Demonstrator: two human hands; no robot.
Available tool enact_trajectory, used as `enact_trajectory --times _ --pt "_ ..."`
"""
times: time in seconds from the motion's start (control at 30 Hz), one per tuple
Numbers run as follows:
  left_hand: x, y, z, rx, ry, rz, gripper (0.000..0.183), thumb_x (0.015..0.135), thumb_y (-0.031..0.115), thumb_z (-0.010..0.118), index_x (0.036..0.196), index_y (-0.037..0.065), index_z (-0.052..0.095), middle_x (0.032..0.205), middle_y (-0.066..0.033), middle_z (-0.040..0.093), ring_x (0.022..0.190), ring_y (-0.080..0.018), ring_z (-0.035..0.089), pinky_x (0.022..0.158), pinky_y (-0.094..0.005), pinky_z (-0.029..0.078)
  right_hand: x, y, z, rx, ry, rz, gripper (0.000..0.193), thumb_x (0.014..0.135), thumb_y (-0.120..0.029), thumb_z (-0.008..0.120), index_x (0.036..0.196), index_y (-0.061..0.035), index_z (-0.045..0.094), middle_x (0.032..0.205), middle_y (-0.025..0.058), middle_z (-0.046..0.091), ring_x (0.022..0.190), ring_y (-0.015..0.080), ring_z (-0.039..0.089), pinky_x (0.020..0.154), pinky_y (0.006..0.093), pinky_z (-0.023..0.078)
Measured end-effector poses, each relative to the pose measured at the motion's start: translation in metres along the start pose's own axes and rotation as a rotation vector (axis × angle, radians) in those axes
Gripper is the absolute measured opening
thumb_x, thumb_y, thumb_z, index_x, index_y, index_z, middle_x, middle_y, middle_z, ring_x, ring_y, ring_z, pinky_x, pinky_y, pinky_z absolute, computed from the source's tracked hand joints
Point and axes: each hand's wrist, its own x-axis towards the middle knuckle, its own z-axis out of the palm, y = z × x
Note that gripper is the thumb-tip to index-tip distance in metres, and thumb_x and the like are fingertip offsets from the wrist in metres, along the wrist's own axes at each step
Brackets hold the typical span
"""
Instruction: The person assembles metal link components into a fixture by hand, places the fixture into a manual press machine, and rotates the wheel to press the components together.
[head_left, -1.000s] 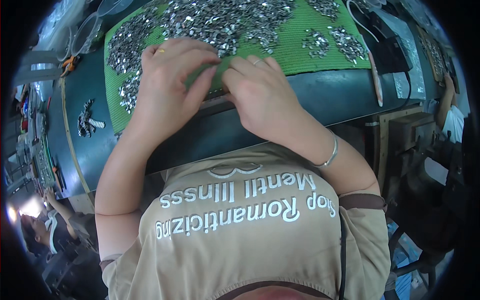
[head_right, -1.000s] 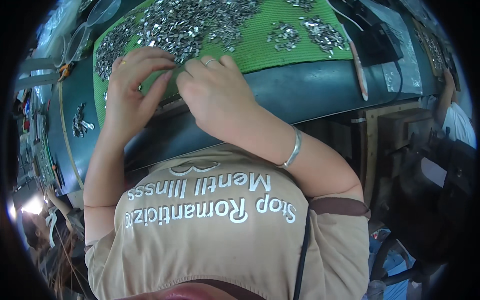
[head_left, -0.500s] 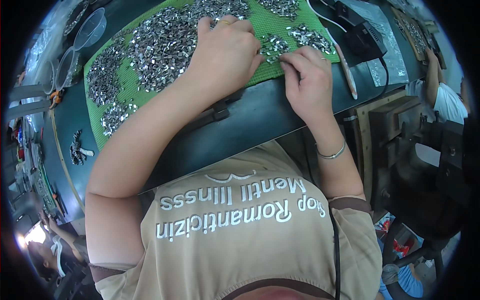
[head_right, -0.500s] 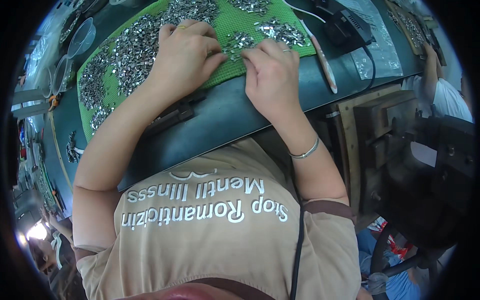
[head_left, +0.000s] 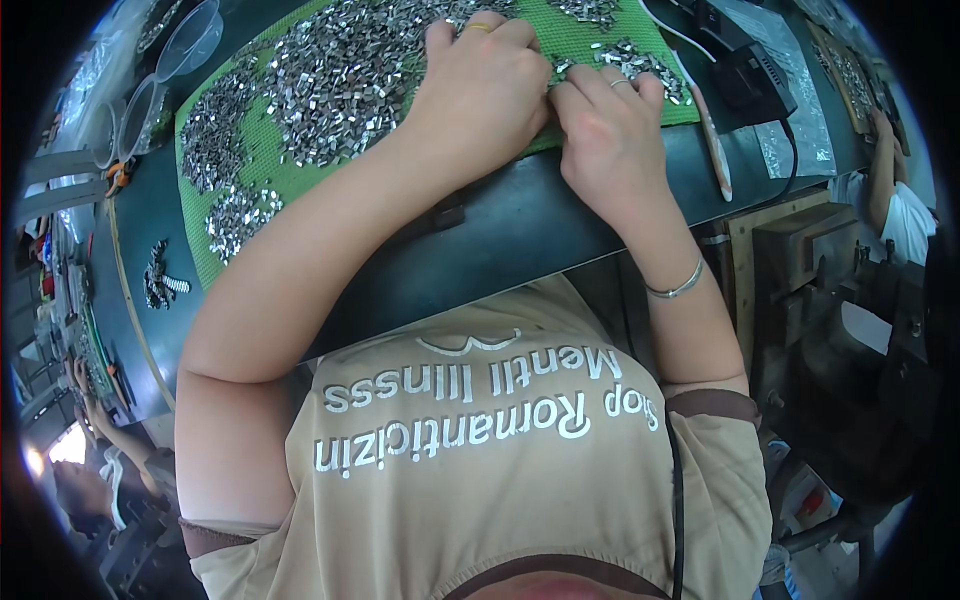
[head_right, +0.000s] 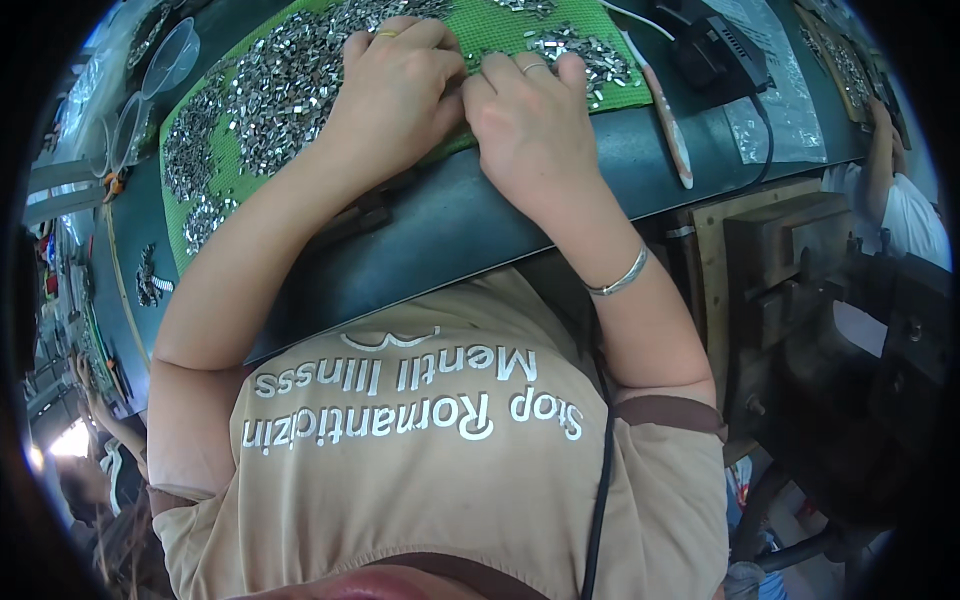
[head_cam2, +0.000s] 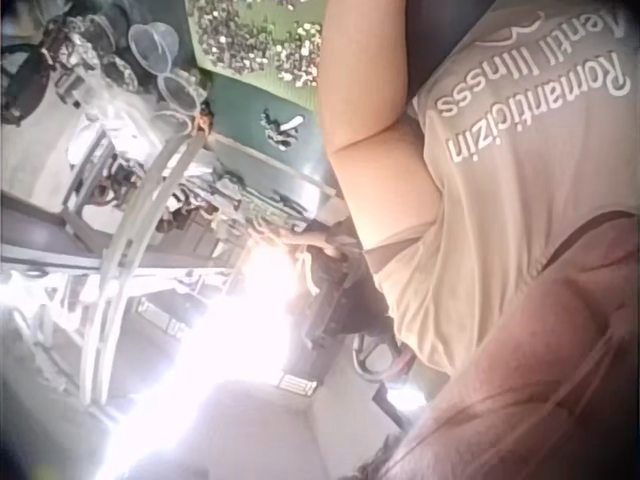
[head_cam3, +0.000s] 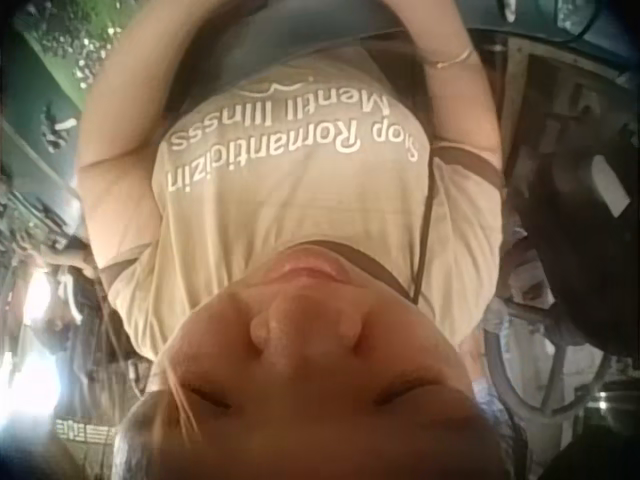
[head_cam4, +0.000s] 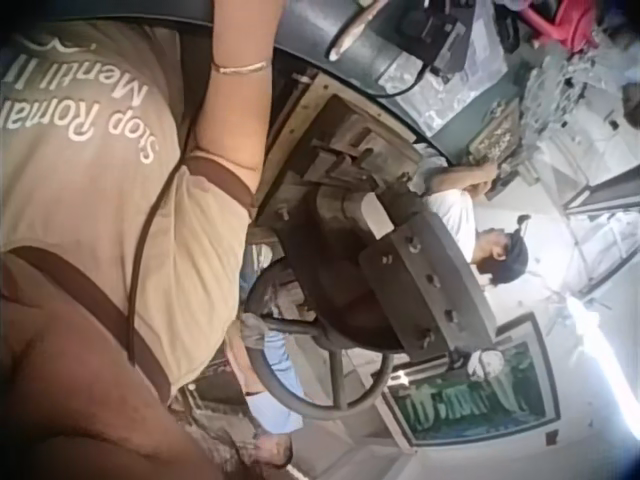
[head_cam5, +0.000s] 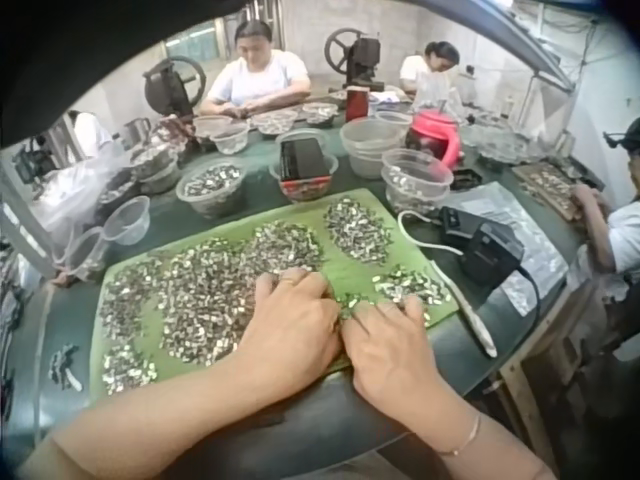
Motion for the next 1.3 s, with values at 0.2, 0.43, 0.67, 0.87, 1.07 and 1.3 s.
enact_trajectory --times 0.2,0.43,0.67,0.87,1.07,1.3 --pt "-0.022 -0.012 -0.045 -0.214 -0.039 -0.050 0.011 0.080 0.013 0.068 0.085 0.003 0.068 0.097 -0.0108 0.061 0.102 -0.0310 0.055 0.090 -0.0472 0.040 -0.005 -0.008 -0.006 0.035 0.022 0.002 0.005 0.075 -0.006 0.057 0.078 -0.0095 0.061 0.083 0.0050 0.057 0.082 0.0225 0.058 0.077 0.0399 0.034" --pt "-0.112 -0.023 -0.089 -0.306 -0.142 -0.151 0.011 0.079 0.004 0.068 0.087 0.003 0.061 0.096 -0.0104 0.063 0.096 -0.0308 0.059 0.086 -0.0402 0.043 -0.010 -0.019 -0.007 0.292 -0.018 0.136 0.002 0.078 -0.005 0.065 0.079 -0.0062 0.065 0.080 0.0069 0.058 0.083 0.0254 0.059 0.075 0.0391 0.035" --pt "-0.129 -0.025 -0.081 -0.259 -0.123 -0.167 0.010 0.077 0.005 0.070 0.085 0.006 0.063 0.096 -0.0043 0.064 0.098 -0.0246 0.059 0.089 -0.0403 0.037 0.003 -0.028 -0.006 0.471 -0.012 0.029 0.003 0.077 -0.002 0.062 0.078 -0.0055 0.062 0.077 0.0081 0.058 0.077 0.0293 0.058 0.072 0.0387 0.037" --pt "-0.130 -0.026 -0.081 -0.266 -0.105 -0.150 0.009 0.078 0.005 0.070 0.085 0.006 0.064 0.094 -0.0051 0.066 0.098 -0.0247 0.060 0.089 -0.0401 0.038 0.013 -0.080 -0.004 0.686 -0.048 -0.111 0.005 0.078 -0.007 0.063 0.079 -0.0050 0.059 0.085 0.0090 0.055 0.084 0.0292 0.055 0.075 0.0406 0.039" --pt "-0.134 -0.037 -0.088 -0.434 -0.069 -0.253 0.008 0.079 0.005 0.069 0.085 0.003 0.064 0.092 -0.0075 0.068 0.096 -0.0261 0.063 0.090 -0.0380 0.042 0.016 -0.076 -0.003 0.621 -0.048 -0.099 0.006 0.079 -0.007 0.064 0.079 -0.0042 0.058 0.085 0.0088 0.055 0.084 0.0291 0.055 0.075 0.0399 0.039" --pt "-0.130 -0.027 -0.075 -0.324 -0.057 -0.165 0.010 0.075 0.003 0.070 0.082 0.006 0.063 0.091 -0.0036 0.066 0.092 -0.0245 0.061 0.085 -0.0393 0.040 0.011 -0.088 0.000 0.614 -0.097 -0.104 0.007 0.079 -0.007 0.064 0.080 -0.0050 0.057 0.088 0.0088 0.054 0.086 0.0290 0.054 0.075 0.0397 0.039"
